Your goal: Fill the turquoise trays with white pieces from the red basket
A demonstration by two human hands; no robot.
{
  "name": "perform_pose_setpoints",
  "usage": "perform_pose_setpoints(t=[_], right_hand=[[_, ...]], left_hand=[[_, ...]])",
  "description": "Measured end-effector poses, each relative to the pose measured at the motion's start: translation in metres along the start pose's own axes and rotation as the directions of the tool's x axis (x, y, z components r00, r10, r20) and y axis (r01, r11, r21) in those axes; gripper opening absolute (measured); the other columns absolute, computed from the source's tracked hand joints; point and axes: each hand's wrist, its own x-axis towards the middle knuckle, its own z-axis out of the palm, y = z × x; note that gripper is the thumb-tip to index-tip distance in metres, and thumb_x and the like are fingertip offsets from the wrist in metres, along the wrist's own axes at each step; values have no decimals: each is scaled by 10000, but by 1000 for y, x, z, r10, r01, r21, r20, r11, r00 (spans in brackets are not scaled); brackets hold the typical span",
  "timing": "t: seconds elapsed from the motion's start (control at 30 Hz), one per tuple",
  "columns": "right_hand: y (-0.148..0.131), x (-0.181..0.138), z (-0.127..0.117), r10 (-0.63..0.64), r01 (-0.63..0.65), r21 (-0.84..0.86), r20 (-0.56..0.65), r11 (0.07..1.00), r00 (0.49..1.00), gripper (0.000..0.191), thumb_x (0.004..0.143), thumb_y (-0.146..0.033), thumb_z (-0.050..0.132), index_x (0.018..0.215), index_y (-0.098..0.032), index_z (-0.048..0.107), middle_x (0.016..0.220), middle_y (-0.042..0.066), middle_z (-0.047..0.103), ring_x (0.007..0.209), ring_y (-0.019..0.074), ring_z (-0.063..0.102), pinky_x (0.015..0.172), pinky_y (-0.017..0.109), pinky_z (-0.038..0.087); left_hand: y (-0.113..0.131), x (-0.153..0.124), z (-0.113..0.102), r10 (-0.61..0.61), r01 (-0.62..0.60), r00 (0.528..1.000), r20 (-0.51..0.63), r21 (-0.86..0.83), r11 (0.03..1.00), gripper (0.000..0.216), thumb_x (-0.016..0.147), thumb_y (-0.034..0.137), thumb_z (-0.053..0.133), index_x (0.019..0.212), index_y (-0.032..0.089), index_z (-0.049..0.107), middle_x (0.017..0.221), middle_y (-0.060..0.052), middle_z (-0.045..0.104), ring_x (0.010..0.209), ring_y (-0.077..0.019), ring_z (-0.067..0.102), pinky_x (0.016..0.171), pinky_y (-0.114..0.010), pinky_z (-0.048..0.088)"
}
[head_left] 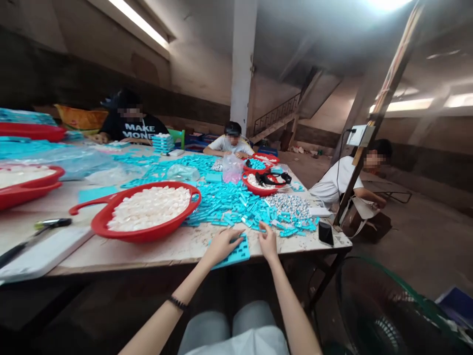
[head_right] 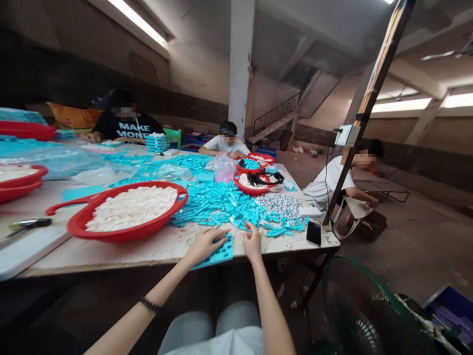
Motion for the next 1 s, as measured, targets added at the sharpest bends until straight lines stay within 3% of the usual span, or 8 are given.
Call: perform_pose_setpoints(t=[0.07, 0.27, 0.5, 0.63, 0.7, 0.8, 0.9, 1.0], right_hand=[[3, 0, 3, 12, -13, -12, -61, 1000, 998, 452, 827, -73, 480, 1211, -186, 689, 1204, 108, 701, 1129, 221, 665, 898, 313, 583], [9, 0, 12, -106, 107, -87, 17, 990, 994, 371, 814, -67, 480, 1013, -217, 756, 1025, 81, 711, 975, 230, 699, 785, 311, 600], [10, 0, 15, -89, 85, -57, -68, 995, 994, 325, 858, -126, 472, 981, -224, 756, 1013, 79, 730, 963, 230, 704, 751, 306, 597], [17, 19, -8, -34, 15, -127, -148, 992, 988, 338, 894, -165, 452, 1088, -197, 727, 1025, 90, 754, 948, 233, 718, 794, 322, 595], [17, 36, -33, -49, -3, -343, -142, 939, 989, 362, 908, -150, 441, 1157, -184, 701, 1069, 97, 749, 977, 224, 712, 872, 320, 570], [13, 69, -74, -28, -4, -694, -35, 720, 999, 366, 895, -74, 433, 1117, -177, 706, 1174, 114, 710, 1116, 231, 655, 962, 318, 507], [12, 100, -103, 18, 15, -797, 33, 604, 999, 355, 834, 13, 469, 1009, -172, 717, 1179, 124, 699, 1209, 259, 592, 1008, 336, 447], [18, 123, -118, 109, -6, -858, 58, 514, 992, 389, 803, 49, 506, 1068, -162, 697, 1113, 134, 719, 1134, 261, 637, 925, 319, 469]], left_hand=[[-3, 1, 0, 34, -34, 999, 11, 2, 999, 420, 937, 424, 489, 1264, 273, 705, 1284, -34, 726, 1246, -269, 621, 1148, -409, 347], [-12, 3, 0, -46, 45, 999, 22, 14, 999, 484, 929, 481, 434, 1299, 301, 688, 1310, -6, 711, 1236, -279, 638, 1039, -379, 470], [-10, 1, -1, -113, 113, 994, 4, 10, 994, 481, 922, 460, 425, 1308, 329, 679, 1322, 18, 702, 1276, -278, 616, 1023, -350, 484], [-12, -1, -1, -104, 104, 994, -19, -7, 995, 461, 912, 448, 454, 1301, 353, 682, 1320, 22, 704, 1243, -277, 639, 1011, -350, 492], [-12, -1, -1, -110, 110, 994, -27, -21, 994, 451, 903, 447, 464, 1284, 366, 693, 1308, 30, 710, 1236, -278, 644, 1006, -346, 497], [-12, -1, -1, -118, 117, 992, -34, -33, 993, 449, 888, 449, 472, 1259, 368, 710, 1289, 36, 721, 1227, -287, 648, 1000, -344, 501], [-13, 1, -1, -114, 113, 993, -30, -17, 993, 483, 894, 463, 445, 1288, 340, 697, 1313, 12, 708, 1231, -297, 644, 1005, -360, 495], [-16, 2, 1, -95, 95, 995, -5, 10, 995, 518, 918, 451, 385, 1321, 307, 678, 1341, -11, 689, 1252, -298, 630, 1027, -382, 483]])
